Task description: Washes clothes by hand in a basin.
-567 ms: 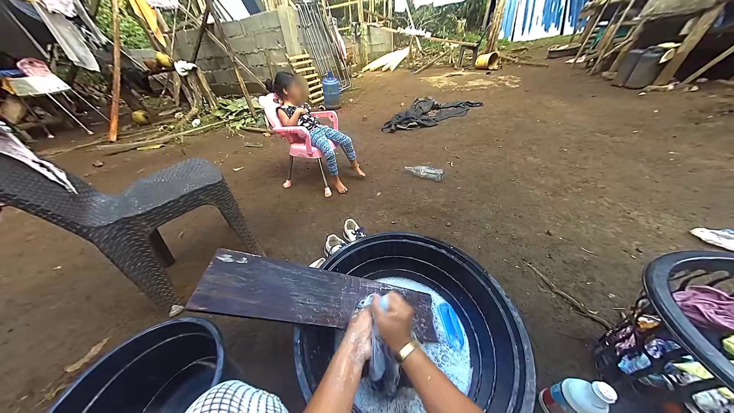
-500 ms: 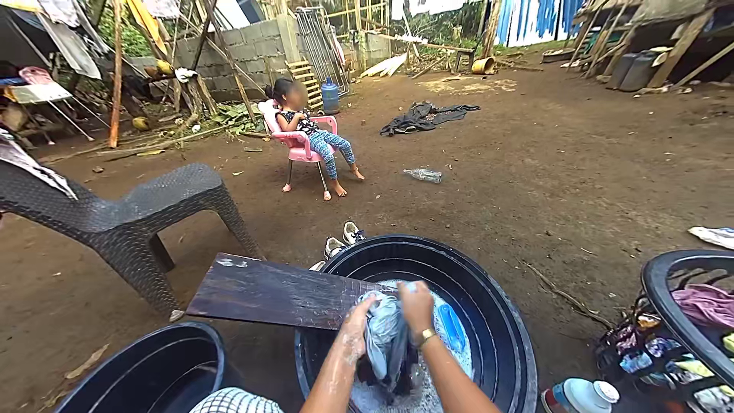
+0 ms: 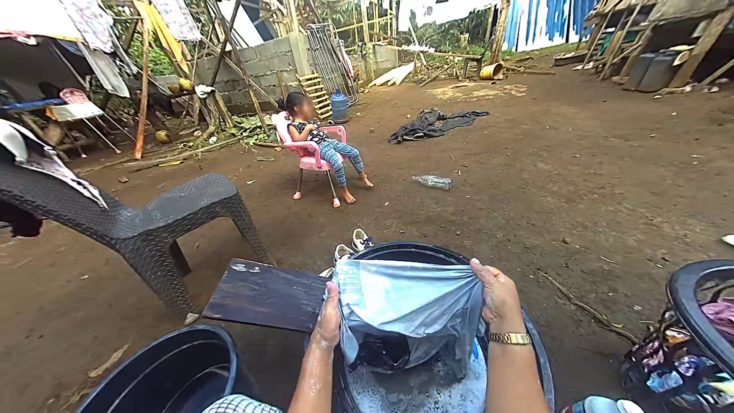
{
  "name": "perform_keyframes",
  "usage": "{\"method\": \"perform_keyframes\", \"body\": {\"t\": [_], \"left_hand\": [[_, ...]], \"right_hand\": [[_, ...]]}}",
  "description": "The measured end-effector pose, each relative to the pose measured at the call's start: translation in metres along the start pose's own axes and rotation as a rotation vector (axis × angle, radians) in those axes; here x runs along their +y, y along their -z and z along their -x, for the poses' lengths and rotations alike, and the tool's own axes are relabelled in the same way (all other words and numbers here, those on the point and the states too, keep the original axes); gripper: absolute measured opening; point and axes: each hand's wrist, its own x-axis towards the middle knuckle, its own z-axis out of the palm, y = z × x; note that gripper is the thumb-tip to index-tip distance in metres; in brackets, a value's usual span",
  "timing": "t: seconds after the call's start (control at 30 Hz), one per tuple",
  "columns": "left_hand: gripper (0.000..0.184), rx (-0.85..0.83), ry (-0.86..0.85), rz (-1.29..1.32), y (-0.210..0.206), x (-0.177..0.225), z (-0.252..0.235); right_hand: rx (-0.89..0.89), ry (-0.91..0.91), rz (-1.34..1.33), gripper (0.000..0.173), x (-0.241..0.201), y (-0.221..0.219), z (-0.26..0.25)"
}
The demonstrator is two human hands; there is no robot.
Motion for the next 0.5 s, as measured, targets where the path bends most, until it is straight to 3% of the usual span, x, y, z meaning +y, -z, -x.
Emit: {"method": "perform_keyframes", "body": {"t": [0.23,0.4,0.5], "left_hand": [[0.064,0.010,0.044,0.005,-0.001,-0.001,0.000],[0.050,0.036,0.097,-0.004,0.001,-0.010,-0.001],[0.046,0.071,0.204,-0.150,0.002,-0.019,-0.004]], "right_hand": [[0.009,0.026,-0.030,0.036,-0.002,0.001,0.001],[0.017,0.029,-0.048,0.037,-0.002,0.000,0.000],[0.013,0.064,0.262,0.036,0.015,0.001,-0.010]]}}
